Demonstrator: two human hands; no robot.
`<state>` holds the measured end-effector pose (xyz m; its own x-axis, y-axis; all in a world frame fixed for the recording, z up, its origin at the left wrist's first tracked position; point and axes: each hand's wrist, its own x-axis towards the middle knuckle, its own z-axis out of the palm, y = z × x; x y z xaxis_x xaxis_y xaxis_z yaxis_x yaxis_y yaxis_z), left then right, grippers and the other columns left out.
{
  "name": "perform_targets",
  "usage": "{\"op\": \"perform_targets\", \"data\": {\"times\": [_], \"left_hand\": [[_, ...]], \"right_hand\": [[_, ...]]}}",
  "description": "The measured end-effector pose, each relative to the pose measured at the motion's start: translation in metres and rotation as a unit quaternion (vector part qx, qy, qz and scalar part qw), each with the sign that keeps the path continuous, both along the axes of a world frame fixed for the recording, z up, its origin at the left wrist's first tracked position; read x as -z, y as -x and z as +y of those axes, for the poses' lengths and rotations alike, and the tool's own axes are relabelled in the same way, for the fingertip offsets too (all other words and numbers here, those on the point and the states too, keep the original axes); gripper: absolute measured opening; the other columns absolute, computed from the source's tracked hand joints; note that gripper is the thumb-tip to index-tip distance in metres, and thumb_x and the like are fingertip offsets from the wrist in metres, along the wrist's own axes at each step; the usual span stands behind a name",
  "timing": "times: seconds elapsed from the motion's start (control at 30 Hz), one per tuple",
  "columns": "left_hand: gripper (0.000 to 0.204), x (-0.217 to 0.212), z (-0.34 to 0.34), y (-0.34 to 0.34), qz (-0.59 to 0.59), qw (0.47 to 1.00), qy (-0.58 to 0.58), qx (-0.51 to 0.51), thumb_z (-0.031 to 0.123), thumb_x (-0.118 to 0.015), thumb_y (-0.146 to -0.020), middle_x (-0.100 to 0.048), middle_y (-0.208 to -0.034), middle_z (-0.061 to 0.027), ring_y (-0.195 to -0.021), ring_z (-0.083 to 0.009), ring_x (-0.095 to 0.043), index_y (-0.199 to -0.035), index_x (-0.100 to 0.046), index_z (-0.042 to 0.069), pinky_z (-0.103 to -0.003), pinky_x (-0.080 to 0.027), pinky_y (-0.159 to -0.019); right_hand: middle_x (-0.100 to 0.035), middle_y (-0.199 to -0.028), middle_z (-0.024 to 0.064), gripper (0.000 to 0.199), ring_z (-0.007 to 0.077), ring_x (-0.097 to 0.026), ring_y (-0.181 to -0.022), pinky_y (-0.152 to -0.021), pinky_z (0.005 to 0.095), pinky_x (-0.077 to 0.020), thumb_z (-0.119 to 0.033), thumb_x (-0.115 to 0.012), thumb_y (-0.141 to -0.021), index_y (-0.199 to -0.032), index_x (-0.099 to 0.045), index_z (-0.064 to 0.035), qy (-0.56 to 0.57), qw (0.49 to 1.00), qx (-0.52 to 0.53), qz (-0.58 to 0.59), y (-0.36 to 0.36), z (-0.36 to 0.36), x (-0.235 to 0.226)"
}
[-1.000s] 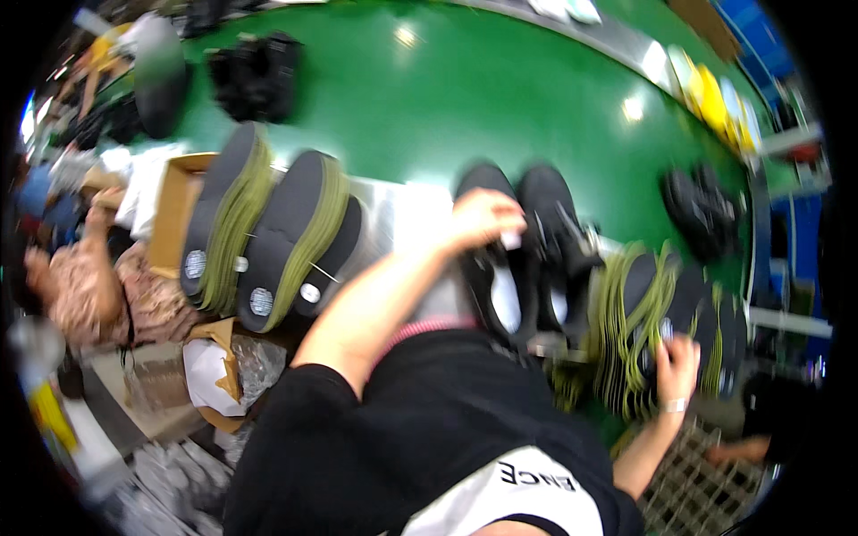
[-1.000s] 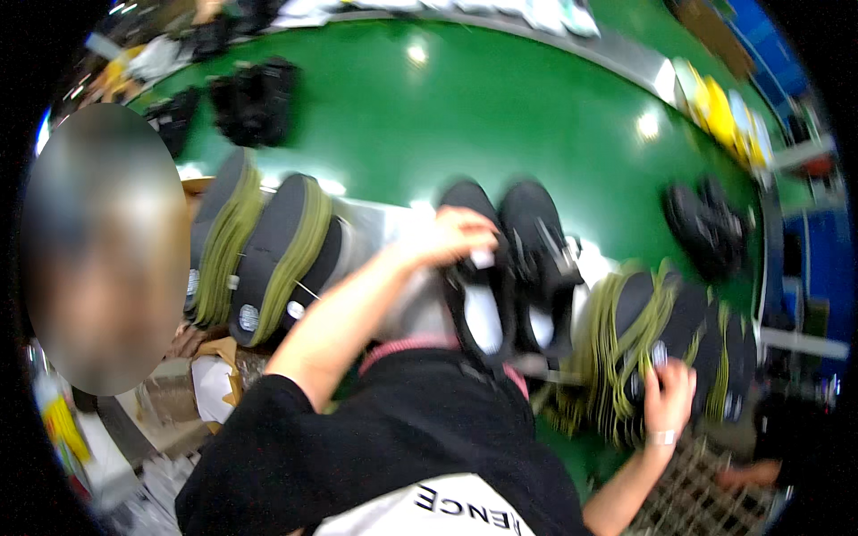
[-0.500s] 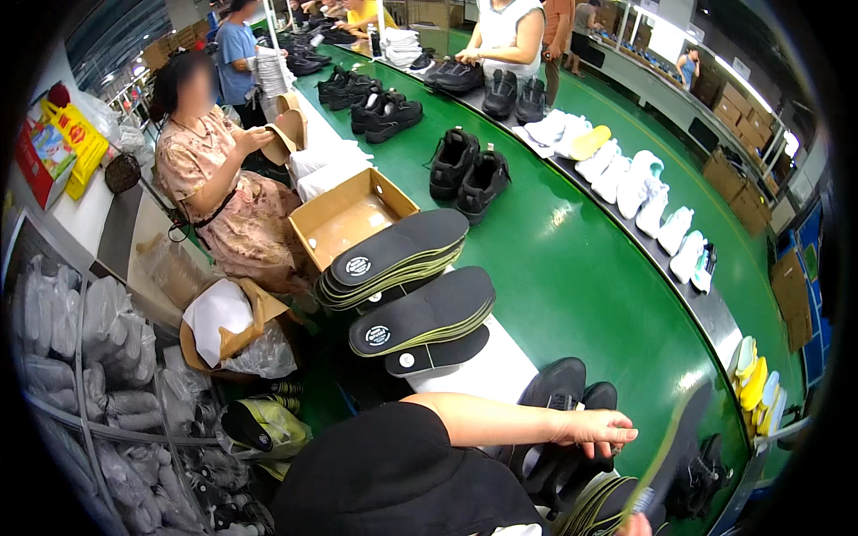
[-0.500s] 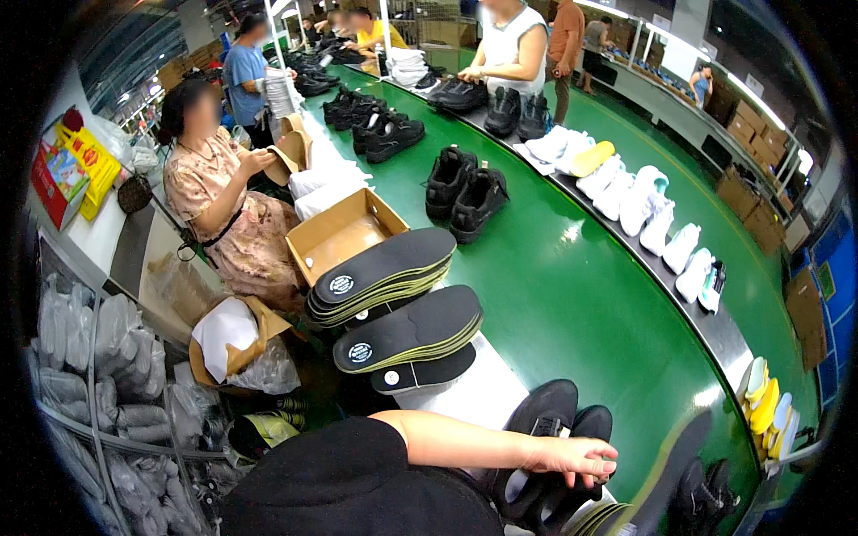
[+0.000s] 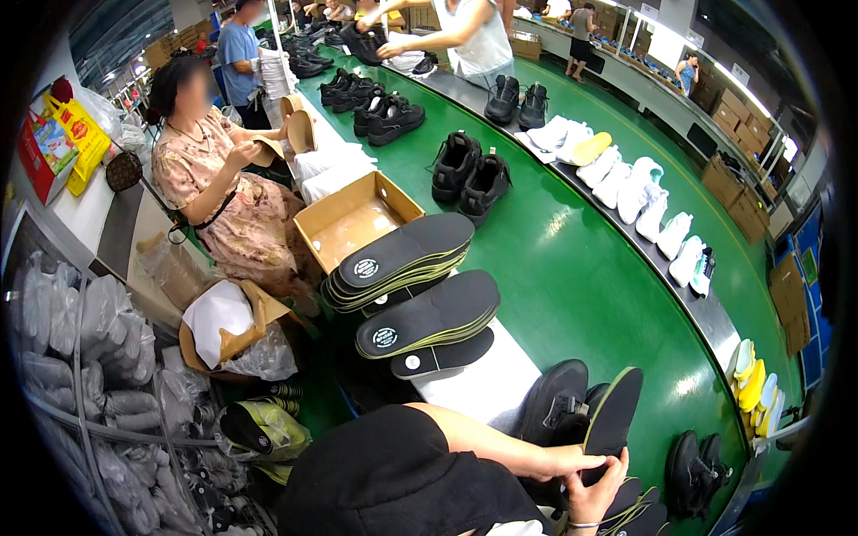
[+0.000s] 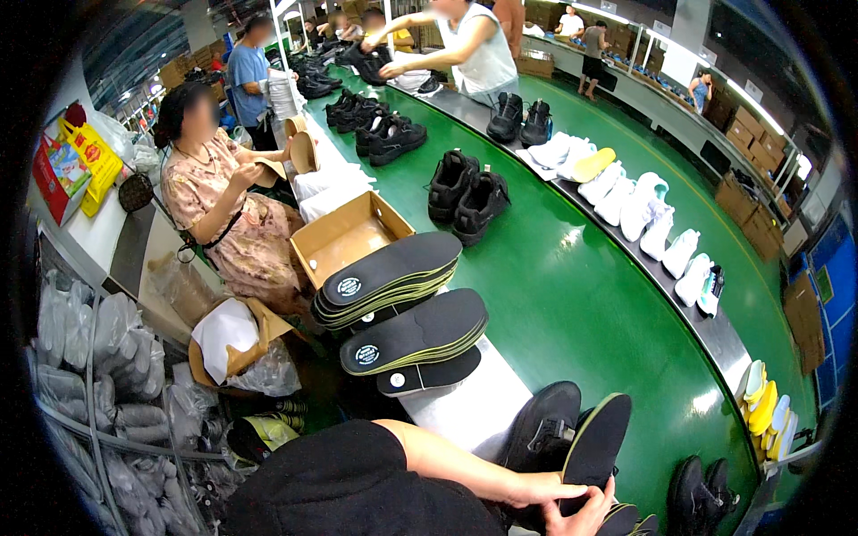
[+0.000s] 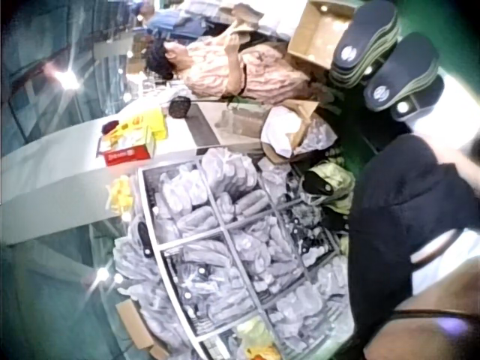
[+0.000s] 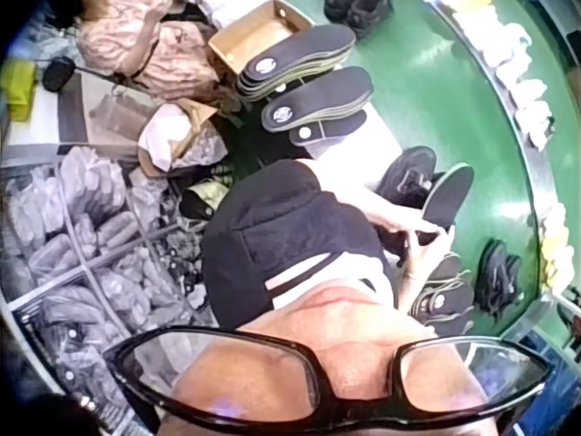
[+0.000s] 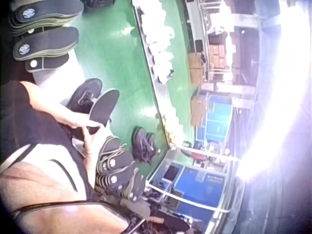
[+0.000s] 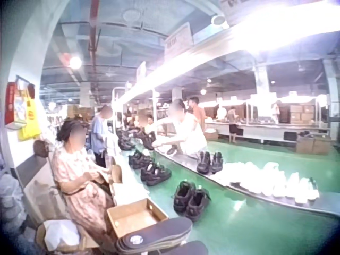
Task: The person inserts insoles into black shoes on a conveyor belt and retrieves additional insoles from plastic bags on a storage rack.
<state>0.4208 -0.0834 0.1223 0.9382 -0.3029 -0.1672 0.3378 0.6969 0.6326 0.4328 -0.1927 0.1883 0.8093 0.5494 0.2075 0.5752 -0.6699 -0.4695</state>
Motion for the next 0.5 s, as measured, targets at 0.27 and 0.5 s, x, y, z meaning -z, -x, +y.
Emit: {"op": "perform_targets", "data": {"times": [0.27,0.5], "left_hand": [[0.058,-0.020,0.053,0.006,-0.089,0.992,0.095,0.000,0.026,-0.069,-0.070,-0.048,-0.107,-0.0036,-0.099,-0.0122,-0.043,-0.116,-0.040,0.005,-0.027,-0.036,-0.084],[0.014,-0.019,0.038,0.008,0.006,0.989,0.031,-0.147,0.008,-0.059,-0.075,-0.059,-0.081,-0.0046,-0.077,-0.0140,-0.057,-0.088,-0.057,0.002,-0.027,-0.046,-0.068]], "right_hand": [[-0.039,-0.118,0.0127,0.020,0.0195,-0.047,-0.090,-0.080,0.0305,-0.0385,-0.011,-0.060,-0.076,-0.093,-0.054,-0.0026,-0.134,0.962,0.009,0.238,0.012,-0.013,-0.012],[-0.049,-0.102,0.0101,0.045,0.0187,-0.048,-0.093,-0.081,0.0265,-0.0371,-0.013,-0.055,-0.075,-0.116,-0.044,0.0016,-0.211,0.933,-0.036,0.289,0.006,0.003,0.030]]}}
